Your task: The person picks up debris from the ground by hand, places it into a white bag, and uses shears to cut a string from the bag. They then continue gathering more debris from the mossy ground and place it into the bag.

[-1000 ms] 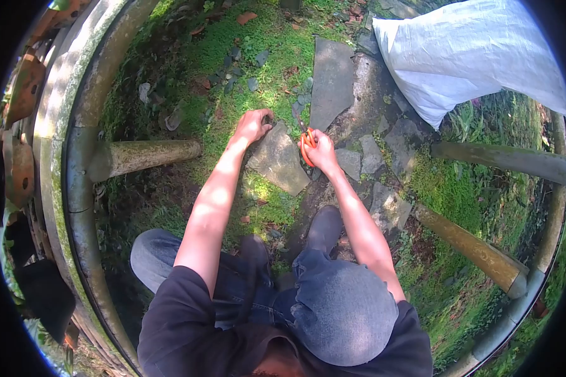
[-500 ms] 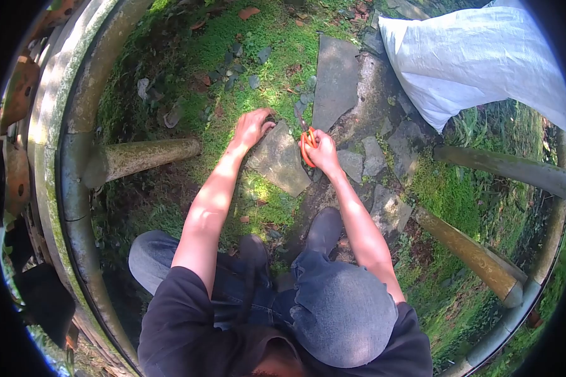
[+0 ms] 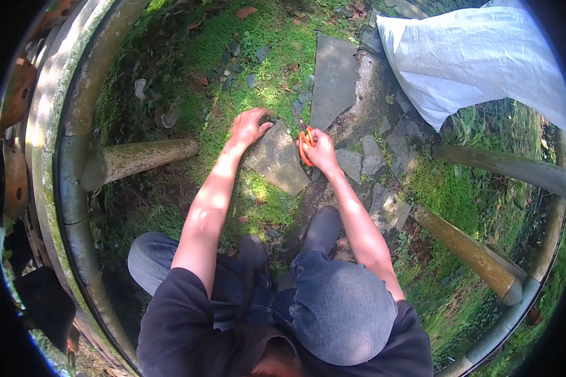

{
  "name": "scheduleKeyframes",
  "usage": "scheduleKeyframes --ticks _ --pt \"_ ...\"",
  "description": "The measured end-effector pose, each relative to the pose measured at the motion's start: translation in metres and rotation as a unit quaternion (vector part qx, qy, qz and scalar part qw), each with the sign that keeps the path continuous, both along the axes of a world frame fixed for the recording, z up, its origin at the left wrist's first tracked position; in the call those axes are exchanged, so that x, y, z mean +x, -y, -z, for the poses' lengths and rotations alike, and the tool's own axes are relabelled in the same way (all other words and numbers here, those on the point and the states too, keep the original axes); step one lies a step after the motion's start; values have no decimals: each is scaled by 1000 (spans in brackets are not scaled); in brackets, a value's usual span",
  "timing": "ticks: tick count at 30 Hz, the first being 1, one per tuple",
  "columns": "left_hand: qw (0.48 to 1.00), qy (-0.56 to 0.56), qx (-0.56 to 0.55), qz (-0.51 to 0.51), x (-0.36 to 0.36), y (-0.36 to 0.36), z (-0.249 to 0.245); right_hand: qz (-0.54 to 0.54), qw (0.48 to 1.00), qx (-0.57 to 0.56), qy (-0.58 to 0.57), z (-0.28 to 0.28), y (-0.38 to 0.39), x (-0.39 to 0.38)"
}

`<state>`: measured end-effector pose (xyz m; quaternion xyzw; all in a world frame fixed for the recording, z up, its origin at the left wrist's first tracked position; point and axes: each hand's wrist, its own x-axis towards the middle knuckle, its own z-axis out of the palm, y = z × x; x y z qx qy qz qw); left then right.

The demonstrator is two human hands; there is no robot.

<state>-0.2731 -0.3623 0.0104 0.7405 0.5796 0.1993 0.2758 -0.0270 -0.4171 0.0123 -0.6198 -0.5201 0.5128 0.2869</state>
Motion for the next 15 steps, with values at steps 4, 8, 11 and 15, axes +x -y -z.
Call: scheduleKeyframes --ticks 4,8,11,15 --pt "1000 -13 16 23 -2 -4 7 -7 1000 -10 27 -2 -1 0" --pt "990 81 51 -103 -2 -5 16 -11 1000 -4 26 6 -1 3" --pt "994 54 -31 -95 -6 -8 5 -4 1000 -6 17 2 0 1" --pt "994 -46 -68 -78 5 -9 7 -6 1000 -20 16 -2 -2 -1"
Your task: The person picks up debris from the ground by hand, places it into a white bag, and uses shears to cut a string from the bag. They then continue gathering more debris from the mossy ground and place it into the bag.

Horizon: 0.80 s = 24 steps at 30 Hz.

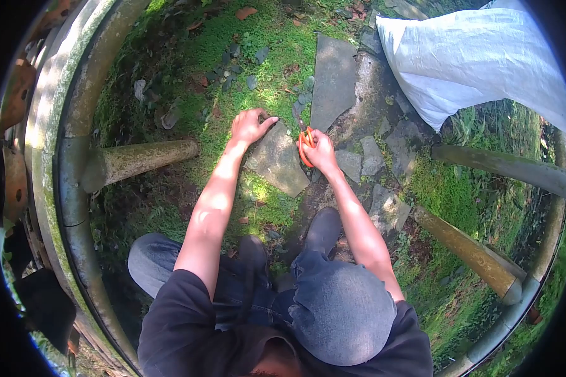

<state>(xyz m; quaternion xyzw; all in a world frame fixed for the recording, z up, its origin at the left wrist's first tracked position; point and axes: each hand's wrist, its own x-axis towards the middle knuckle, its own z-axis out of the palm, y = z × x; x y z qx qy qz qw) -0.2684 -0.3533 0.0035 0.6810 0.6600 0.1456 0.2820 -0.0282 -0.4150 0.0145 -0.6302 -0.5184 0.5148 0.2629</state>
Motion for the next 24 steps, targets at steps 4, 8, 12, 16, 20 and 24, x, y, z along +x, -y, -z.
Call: scheduleKeyframes --ticks 4,8,12,16,20,24 --pt "992 -46 -111 -39 20 -7 -22 -1 1000 6 -2 1 0 0" --pt "986 4 -143 -85 22 -14 -15 10 1000 4 -28 7 0 1" --pt "984 62 -127 -105 5 -14 -11 6 1000 8 -21 2 1 1" --pt "981 118 -114 -103 -17 -11 -5 -4 1000 -6 0 -4 0 0" --pt "979 112 -135 -107 -30 -11 -1 -5 1000 -1 7 1 -1 1" --pt "920 295 -177 -189 -54 -5 -17 12 1000 6 -13 1 1 0"
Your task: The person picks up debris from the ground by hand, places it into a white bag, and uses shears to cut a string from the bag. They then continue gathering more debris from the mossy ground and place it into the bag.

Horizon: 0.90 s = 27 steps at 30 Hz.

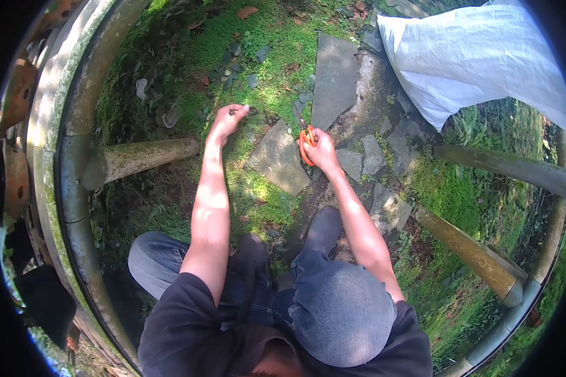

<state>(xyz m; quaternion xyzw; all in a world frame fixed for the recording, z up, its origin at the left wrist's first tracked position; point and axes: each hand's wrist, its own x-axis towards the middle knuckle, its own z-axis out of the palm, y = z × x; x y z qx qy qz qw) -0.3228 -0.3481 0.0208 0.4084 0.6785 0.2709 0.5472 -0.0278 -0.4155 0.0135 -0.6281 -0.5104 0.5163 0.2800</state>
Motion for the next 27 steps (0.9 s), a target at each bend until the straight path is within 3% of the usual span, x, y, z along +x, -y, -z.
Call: scheduleKeyframes --ticks 1,3,4,6,9,13,19,22,27 --pt "988 151 -22 -23 -12 2 2 -4 1000 1 8 3 0 1" --pt "910 407 -41 -72 -27 5 -5 -9 1000 4 25 14 0 5" --pt "880 461 -26 -110 -28 7 -10 -3 1000 0 15 11 -1 4" --pt "801 593 -33 -77 -37 6 3 9 1000 -9 -3 3 0 2" --pt "788 615 -17 -32 -35 6 -3 11 1000 -27 -5 7 -2 4" --pt "793 603 -36 -77 -22 8 -24 11 999 -44 -24 -1 -3 5" --pt "800 598 -30 -40 -15 6 -27 19 998 -2 -54 -1 0 7" --pt "920 386 -61 -40 -16 8 -24 13 999 -7 -38 5 1 11" --pt "965 257 -42 -24 -9 3 1 10 1000 -5 -28 12 1 15"
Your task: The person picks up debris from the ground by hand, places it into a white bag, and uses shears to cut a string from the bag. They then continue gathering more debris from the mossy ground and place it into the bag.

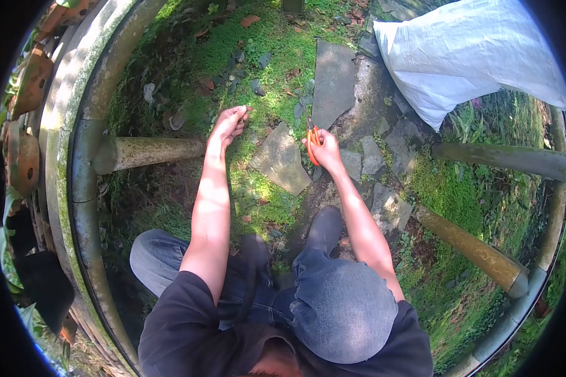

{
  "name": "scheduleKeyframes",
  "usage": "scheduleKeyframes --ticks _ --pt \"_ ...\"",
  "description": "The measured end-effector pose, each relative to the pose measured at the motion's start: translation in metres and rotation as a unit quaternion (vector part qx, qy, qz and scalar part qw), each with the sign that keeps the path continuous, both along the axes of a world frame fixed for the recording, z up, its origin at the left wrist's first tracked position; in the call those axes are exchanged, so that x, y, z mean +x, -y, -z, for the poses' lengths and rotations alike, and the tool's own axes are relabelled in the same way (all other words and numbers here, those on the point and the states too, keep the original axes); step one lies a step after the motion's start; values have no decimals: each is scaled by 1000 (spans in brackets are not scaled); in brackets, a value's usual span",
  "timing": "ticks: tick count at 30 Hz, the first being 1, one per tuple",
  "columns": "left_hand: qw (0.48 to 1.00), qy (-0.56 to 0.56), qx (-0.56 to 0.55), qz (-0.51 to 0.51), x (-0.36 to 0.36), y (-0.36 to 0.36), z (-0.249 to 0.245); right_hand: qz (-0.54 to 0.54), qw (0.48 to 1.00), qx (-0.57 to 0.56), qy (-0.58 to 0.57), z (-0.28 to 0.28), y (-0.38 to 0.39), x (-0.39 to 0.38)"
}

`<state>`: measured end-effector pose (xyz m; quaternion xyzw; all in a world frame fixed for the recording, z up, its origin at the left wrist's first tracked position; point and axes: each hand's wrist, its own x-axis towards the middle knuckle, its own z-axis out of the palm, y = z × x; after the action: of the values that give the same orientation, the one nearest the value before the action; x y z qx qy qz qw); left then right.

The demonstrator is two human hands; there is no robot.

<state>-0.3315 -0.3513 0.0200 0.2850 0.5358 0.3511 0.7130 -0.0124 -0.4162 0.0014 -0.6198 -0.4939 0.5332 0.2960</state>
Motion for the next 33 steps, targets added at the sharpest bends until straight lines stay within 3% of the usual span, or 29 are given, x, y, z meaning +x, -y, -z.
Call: scheduleKeyframes --ticks 3,4,7,8,11,16,20,28,31,33 --pt "946 -304 106 -38 18 -24 20 4 1000 1 -2 2 -2 1" --pt "924 -372 83 -30 26 -33 6 5 1000 2 0 4 -3 1" --pt "847 -526 69 43 46 -62 -15 24 999 -22 23 -14 -4 -1" --pt "849 -522 47 72 50 -72 -22 22 999 -21 24 -9 -5 1" --pt "783 -601 92 132 61 -86 -25 15 1000 3 17 0 -5 4" --pt "765 -622 86 140 66 -94 -7 31 998 4 51 -2 -5 10" --pt "786 -589 79 172 50 -100 -1 46 997 6 60 -2 -4 19" --pt "756 -588 208 198 43 -80 0 50 997 -14 55 -8 -2 20" --pt "825 -514 170 164 38 -82 -9 44 998 -4 53 -4 -2 21" --pt "876 -432 191 94 31 -87 10 45 997 1 62 -12 -1 22"
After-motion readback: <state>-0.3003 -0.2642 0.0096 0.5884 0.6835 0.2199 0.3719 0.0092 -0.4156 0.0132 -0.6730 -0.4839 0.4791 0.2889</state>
